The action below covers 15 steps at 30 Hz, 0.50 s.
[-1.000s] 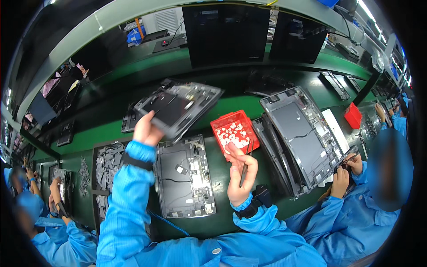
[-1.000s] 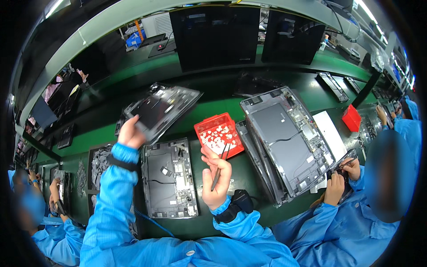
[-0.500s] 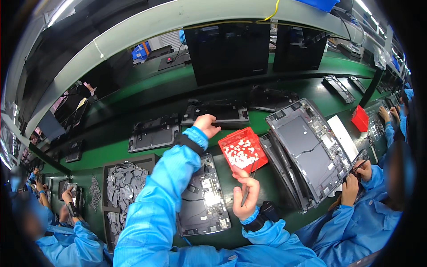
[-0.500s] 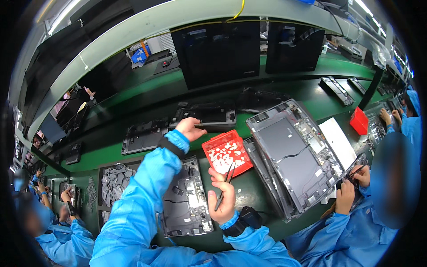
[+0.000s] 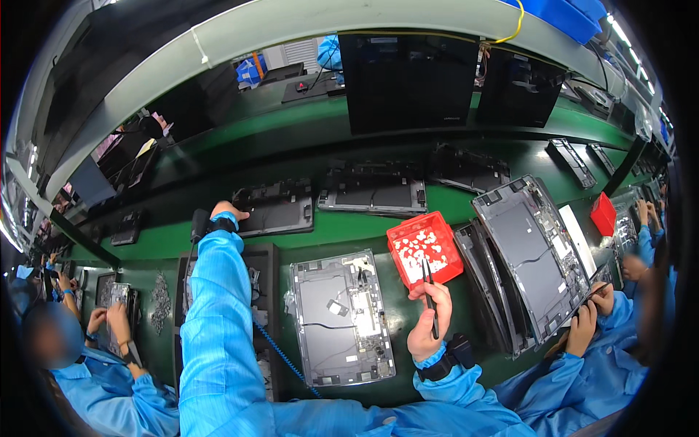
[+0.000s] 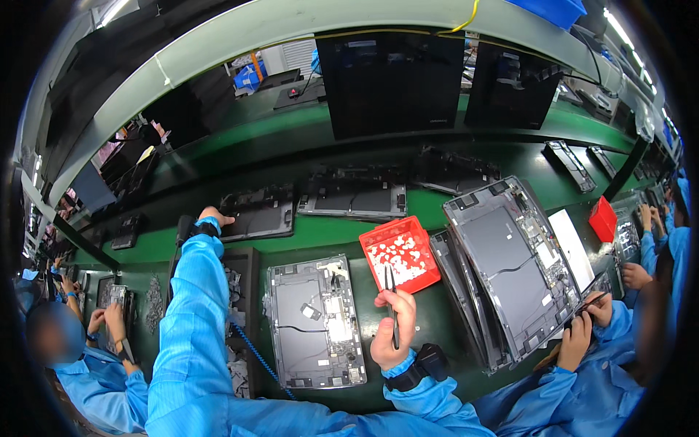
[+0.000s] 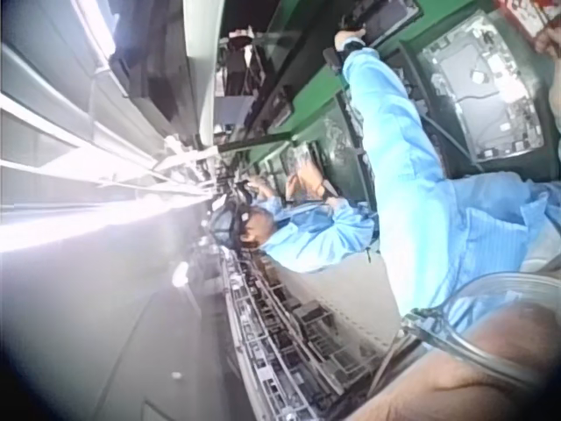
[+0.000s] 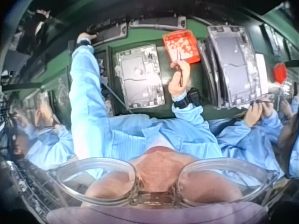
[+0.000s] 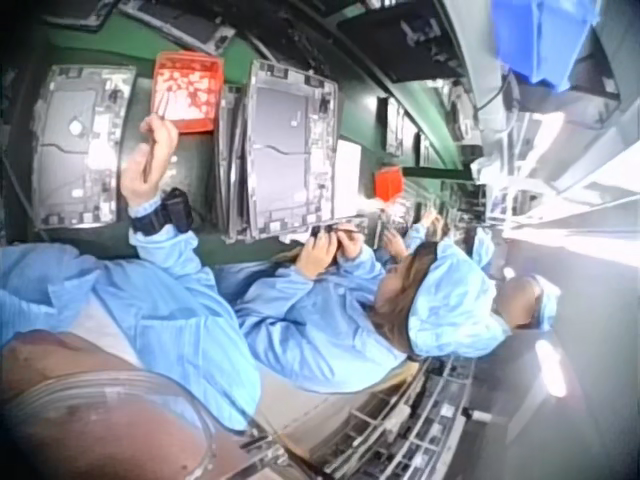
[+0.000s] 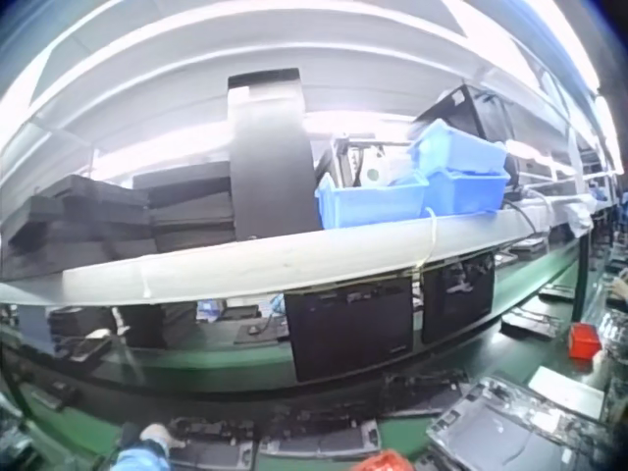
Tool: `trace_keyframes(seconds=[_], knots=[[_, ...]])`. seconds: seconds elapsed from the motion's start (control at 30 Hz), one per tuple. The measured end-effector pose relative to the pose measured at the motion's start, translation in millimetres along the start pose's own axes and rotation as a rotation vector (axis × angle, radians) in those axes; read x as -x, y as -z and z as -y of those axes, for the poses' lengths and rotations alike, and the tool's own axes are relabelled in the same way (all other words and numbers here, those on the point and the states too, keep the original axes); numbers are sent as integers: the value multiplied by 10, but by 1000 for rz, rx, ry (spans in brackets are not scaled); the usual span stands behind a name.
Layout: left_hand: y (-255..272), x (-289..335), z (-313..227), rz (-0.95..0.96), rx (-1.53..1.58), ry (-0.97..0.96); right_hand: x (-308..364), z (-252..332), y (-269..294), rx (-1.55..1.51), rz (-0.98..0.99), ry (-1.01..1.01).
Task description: The person assembles internal components of an electronic device by placing a circuit board, a ribbon cable, and a plastic mounting bracket into an electronic chassis, then securing them with screws. The person uses tweezers to manipulate the small components.
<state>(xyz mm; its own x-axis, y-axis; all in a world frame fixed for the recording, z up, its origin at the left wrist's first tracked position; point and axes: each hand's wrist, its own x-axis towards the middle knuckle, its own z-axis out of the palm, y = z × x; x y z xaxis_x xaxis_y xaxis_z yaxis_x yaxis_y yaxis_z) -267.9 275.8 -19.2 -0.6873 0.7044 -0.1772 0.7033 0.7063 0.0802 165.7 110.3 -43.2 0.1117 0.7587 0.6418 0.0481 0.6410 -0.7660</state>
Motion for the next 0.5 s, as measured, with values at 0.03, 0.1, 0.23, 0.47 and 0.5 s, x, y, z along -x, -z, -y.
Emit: trace_keyframes(seconds=[0.03,0.1,0.23,0.47,0.5], knots=[[28,-29,38,66,44,52,-5,6,0,5,6,-3],[96,-37,70,188,114,87,3,4,8,21,10,-11],[97,-32,170,160,149,34,9,-51,15,52,14,7],[51,-1137,620,-222,-170,-306,22,-49,50,14,-117,25],[228,-1057,757,-341,30,-340,-7,-5,51,16,-116,69]])
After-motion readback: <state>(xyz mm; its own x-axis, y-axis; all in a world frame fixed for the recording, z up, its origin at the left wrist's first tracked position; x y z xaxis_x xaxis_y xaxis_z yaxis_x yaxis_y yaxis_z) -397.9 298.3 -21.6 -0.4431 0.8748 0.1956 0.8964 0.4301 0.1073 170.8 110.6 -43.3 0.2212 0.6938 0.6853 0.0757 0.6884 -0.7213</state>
